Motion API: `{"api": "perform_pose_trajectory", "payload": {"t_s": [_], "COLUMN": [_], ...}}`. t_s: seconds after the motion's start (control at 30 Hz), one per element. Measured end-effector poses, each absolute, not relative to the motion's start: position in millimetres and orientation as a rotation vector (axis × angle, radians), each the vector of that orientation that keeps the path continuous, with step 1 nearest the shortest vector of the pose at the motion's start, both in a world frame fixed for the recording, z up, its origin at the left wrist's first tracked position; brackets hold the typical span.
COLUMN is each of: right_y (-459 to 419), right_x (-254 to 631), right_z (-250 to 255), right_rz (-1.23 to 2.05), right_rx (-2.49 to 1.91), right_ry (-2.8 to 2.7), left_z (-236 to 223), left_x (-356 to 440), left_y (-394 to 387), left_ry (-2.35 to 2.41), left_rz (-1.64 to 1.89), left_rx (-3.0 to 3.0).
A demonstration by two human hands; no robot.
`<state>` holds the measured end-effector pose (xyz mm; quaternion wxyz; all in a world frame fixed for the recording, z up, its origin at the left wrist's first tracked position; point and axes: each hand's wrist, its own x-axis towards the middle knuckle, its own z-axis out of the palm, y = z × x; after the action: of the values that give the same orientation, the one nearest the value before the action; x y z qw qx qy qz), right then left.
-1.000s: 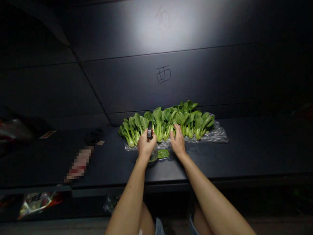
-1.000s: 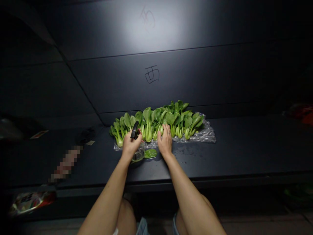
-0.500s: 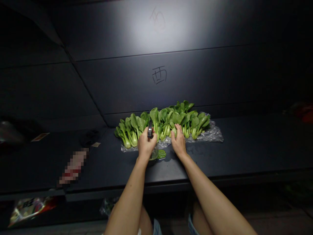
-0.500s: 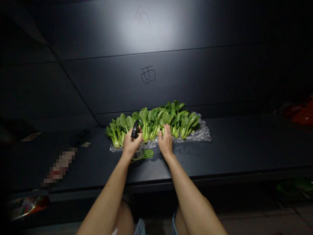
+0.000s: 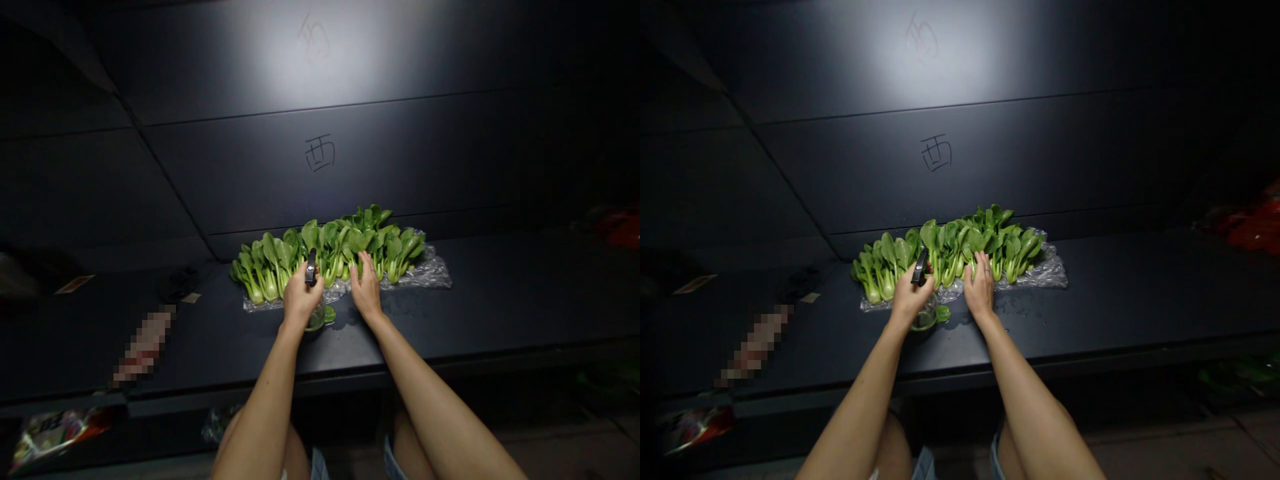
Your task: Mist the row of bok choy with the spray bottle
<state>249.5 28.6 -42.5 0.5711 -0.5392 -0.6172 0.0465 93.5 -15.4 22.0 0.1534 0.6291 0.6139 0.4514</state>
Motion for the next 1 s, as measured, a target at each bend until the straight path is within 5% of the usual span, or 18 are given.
{"api": "perform_pose_trajectory", "payload": {"t_s": [1.0], "right_y": [34], "right_x": [264], "right_z": [-47], "right_rz": [0.1], "right_rx": [-1.3], "right_ry": [-1.42], "left_z": [22], "left_x": [107], "left_y": [-27], "left_ry": [1.74], "left_rz": [1.074], "left_rx": [1.983]}}
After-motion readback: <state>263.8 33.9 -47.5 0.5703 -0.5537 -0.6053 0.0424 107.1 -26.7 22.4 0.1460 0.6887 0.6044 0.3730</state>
